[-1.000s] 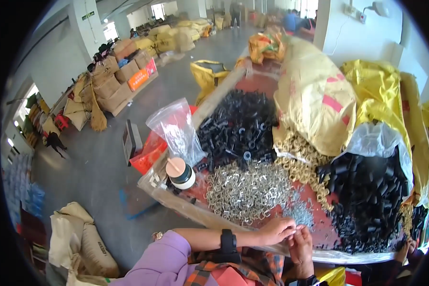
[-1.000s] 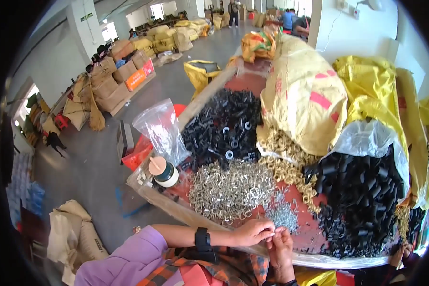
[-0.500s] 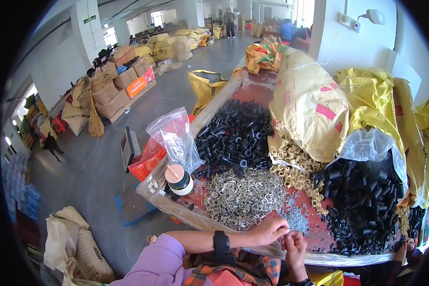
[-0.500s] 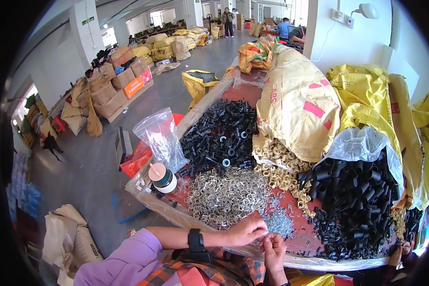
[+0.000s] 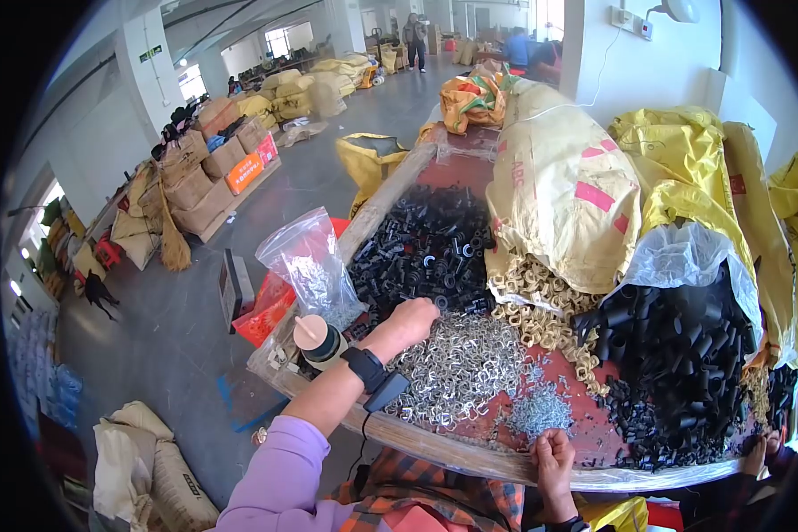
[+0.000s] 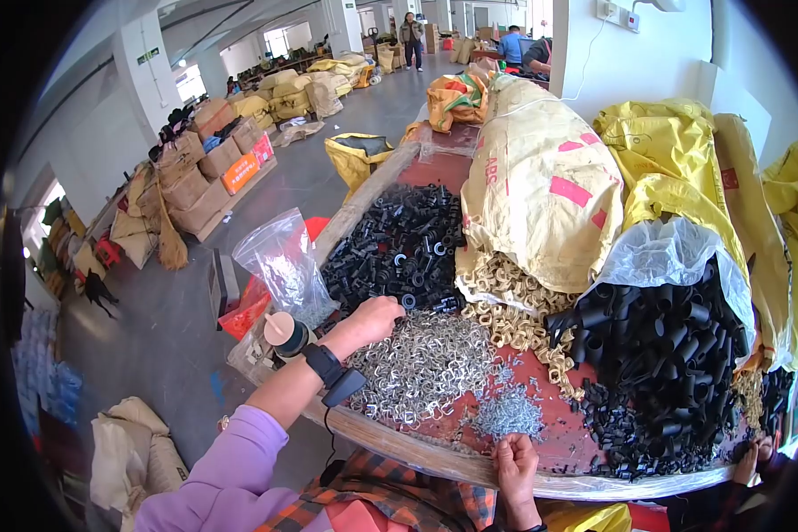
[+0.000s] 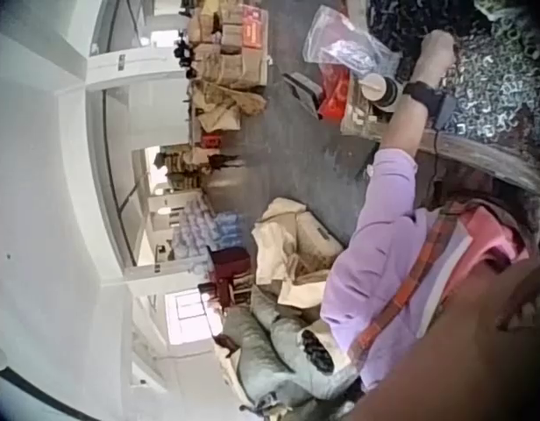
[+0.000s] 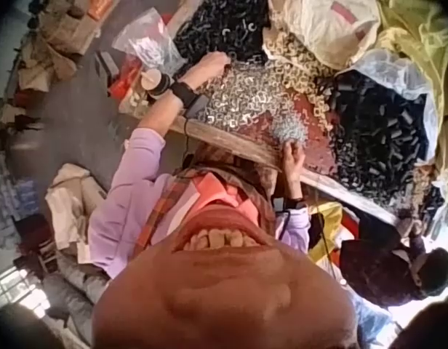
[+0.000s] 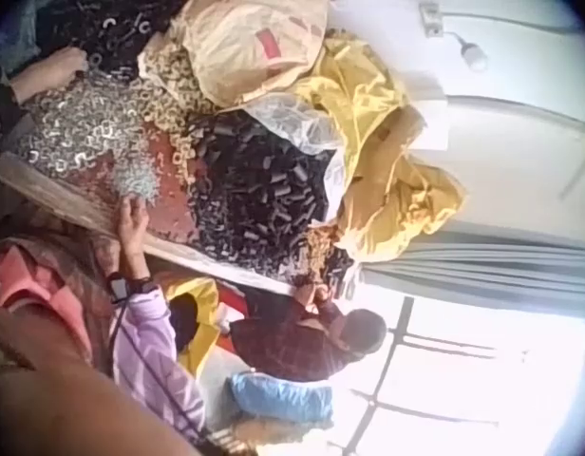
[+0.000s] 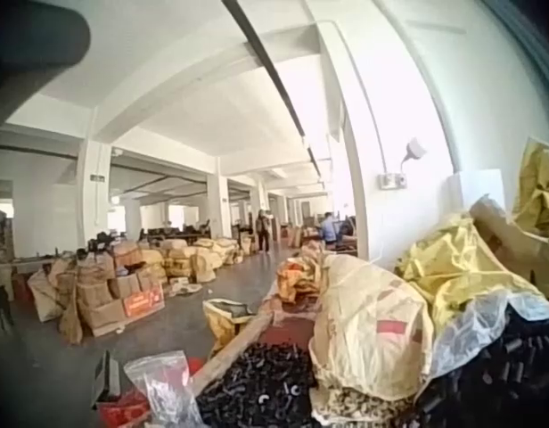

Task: The person assembles components by hand, picking up a black plastic part and a metal clip from the table. They fit the metal clip onto the plastic part, then pick up a small metal pin and insert it into the assembly before setting the unit aside.

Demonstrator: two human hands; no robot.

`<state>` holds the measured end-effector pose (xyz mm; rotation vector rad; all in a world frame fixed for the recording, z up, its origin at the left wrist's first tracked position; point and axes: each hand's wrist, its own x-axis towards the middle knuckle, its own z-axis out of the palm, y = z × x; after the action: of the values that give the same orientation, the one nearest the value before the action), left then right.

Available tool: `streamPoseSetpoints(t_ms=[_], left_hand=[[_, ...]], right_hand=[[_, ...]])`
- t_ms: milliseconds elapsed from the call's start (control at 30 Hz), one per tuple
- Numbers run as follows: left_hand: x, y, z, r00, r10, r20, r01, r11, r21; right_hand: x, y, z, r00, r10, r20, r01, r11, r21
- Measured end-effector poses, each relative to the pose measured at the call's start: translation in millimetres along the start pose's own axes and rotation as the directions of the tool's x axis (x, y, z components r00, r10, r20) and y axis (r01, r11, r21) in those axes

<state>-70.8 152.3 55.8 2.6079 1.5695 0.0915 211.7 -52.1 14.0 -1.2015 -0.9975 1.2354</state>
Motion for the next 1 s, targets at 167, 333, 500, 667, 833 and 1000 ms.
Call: streamPoseSetpoints(t_ms=[167, 333, 500, 667, 833, 1000], left_hand=[[-12, 17, -17, 0.987, -0.097, -0.128, 0.097, 0.995, -0.009], [-29, 31, -29, 0.901, 0.088, -0.425, -0.219, 0.937, -0.271], [-61, 93, -22, 0.948, 0.253, 0.193, 0.290, -0.444, -0.848], [-76, 127, 18, 0.824, 0.487, 0.288, 0.557, -0.608, -0.566], [-84, 146, 35, 0.839, 0.391, 0.378, 0.539, -0.501, -0.677], [-85, 154, 40, 0.836, 0.301, 0.459, 0.548, -0.417, -0.725]], right_hand=[[-7, -2, 0, 1.000, -0.013, -0.007, 0.013, 1.000, -0.018], [-12, -6, 4, 1.000, 0.005, 0.000, -0.005, 0.999, -0.039], [-11, -3, 3, 1.000, 0.004, 0.022, 0.000, 0.983, -0.184], [-9, -18, 16, 0.988, -0.148, 0.052, 0.157, 0.923, -0.351], [-13, -23, 18, 0.992, -0.083, 0.096, 0.120, 0.861, -0.495], [-12, -27, 24, 0.972, -0.168, 0.167, 0.234, 0.784, -0.575]])
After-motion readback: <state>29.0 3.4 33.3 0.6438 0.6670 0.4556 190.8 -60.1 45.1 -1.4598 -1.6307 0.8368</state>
